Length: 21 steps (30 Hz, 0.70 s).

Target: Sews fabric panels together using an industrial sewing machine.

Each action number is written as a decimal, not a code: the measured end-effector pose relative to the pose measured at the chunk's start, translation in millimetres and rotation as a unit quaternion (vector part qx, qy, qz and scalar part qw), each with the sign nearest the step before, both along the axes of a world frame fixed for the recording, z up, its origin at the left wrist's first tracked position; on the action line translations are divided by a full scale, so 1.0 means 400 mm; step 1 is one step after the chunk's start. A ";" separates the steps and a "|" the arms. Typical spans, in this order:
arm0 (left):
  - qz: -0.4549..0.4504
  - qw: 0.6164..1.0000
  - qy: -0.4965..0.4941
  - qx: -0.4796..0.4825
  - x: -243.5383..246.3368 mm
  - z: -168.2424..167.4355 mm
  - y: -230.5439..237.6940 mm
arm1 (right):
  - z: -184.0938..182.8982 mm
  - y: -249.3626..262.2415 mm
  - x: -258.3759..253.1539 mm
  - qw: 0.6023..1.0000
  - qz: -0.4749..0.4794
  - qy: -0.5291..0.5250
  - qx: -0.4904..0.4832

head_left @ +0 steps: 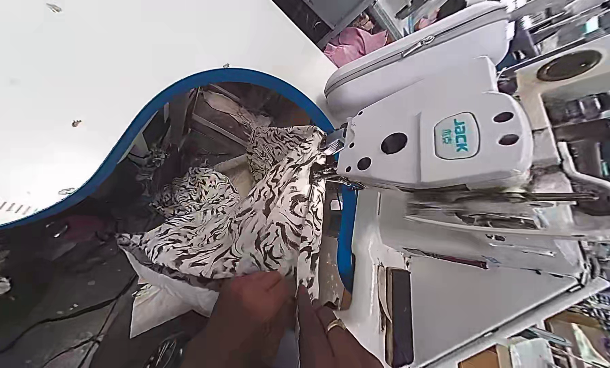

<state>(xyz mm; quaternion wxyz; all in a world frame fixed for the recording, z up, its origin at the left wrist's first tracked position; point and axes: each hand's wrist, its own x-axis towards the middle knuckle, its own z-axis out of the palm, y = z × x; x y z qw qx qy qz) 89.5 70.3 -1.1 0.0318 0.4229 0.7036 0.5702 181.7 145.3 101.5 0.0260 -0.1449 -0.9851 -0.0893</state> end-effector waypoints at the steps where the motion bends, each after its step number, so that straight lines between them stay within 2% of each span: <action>1: 0.000 1.000 -0.008 0.010 -0.003 -0.009 0.012 | -0.004 0.004 -0.006 1.000 -0.005 0.006 -0.001; 4: -0.013 0.996 -0.069 0.046 -0.023 -0.022 0.047 | -0.011 0.027 -0.041 0.999 -0.023 0.043 -0.012; 6: -0.029 0.991 -0.121 0.055 -0.041 -0.021 0.069 | -0.047 0.057 -0.057 0.992 -0.032 0.115 -0.039; 8: -0.087 0.975 -0.204 0.017 -0.064 -0.008 0.075 | -0.124 0.082 -0.026 0.972 -0.052 0.215 -0.079; 10: -0.193 0.938 -0.285 -0.050 -0.109 0.016 0.060 | -0.166 0.088 0.034 0.952 -0.075 0.271 -0.124; 12: -0.257 0.923 -0.276 -0.070 -0.131 0.023 0.053 | -0.130 0.091 0.048 0.955 -0.073 0.257 -0.131; 13: -0.271 0.925 -0.255 -0.076 -0.130 0.027 0.050 | -0.103 0.082 0.038 0.965 -0.064 0.233 -0.100; 17: -0.233 0.947 -0.206 -0.077 -0.140 0.024 0.064 | -0.080 0.079 -0.051 0.988 0.018 0.154 0.026; 21: -0.181 0.963 -0.202 0.009 -0.132 -0.022 0.090 | -0.095 0.109 -0.101 0.985 0.048 0.158 0.046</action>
